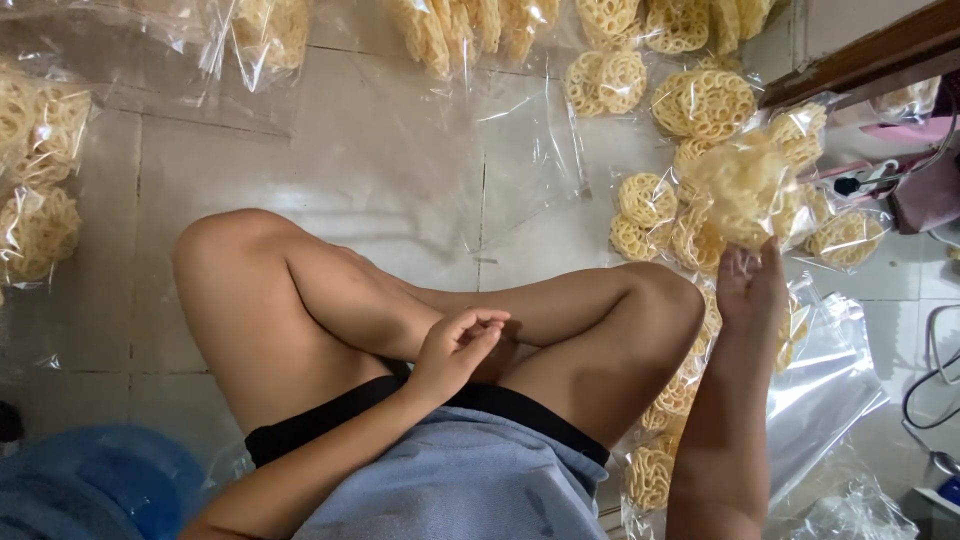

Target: Packaging crackers into individual plastic bags while sitting on the floor.

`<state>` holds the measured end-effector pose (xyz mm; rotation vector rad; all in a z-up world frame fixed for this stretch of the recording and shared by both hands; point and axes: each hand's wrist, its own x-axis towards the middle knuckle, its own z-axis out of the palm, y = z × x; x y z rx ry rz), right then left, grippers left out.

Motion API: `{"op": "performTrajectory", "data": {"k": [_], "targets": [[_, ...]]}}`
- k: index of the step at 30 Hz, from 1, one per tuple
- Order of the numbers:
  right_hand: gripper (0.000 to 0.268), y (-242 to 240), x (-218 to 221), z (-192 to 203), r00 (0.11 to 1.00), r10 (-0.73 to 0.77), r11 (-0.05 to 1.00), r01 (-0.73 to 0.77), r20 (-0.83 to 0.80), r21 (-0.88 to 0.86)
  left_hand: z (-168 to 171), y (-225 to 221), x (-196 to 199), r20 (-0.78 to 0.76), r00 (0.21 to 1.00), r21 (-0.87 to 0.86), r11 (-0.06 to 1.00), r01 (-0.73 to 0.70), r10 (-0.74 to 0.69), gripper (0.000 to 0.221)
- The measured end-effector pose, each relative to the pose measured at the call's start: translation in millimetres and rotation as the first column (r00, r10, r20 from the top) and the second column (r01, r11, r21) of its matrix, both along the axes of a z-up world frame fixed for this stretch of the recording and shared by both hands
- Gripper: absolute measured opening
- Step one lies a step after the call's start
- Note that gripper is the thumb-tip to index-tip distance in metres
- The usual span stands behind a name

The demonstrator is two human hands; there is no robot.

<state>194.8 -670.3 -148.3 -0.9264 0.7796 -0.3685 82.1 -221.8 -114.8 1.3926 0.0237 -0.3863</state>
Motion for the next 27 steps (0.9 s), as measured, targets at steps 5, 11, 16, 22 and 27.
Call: {"op": "performTrajectory", "data": {"k": [5,11,16,22,27], "targets": [[0.024,-54.9,17.5,-72.3,0.973,0.167,0.985,-0.172,-0.162,-0.018,-23.7,7.0,-16.2,-0.058,0.993,0.219,0.972,-0.085,0.100,0.026],[0.043,-25.0,5.8,-102.9,0.626,-0.025,0.046,-0.779,-0.780,-0.626,-27.4,17.6,-18.2,-0.102,0.987,0.306,0.948,-0.089,0.126,0.028],[0.100,27.0,13.9,-53.8,0.232,-0.163,-0.180,-0.963,-0.959,-0.203,-15.8,18.4,-11.6,-0.139,0.985,0.320,0.946,-0.053,0.102,0.027],[0.026,20.0,-0.6,-77.7,0.420,0.083,-0.474,-0.781,-0.904,-0.406,-15.2,15.7,-5.8,-0.127,0.986,0.307,0.949,-0.064,0.107,0.027],[0.028,-16.5,17.5,-67.8,0.482,0.411,-0.180,-0.789,-0.774,-0.587,-10.5,15.8,4.7,-0.116,0.985,0.280,0.956,-0.087,0.124,0.027]]}}
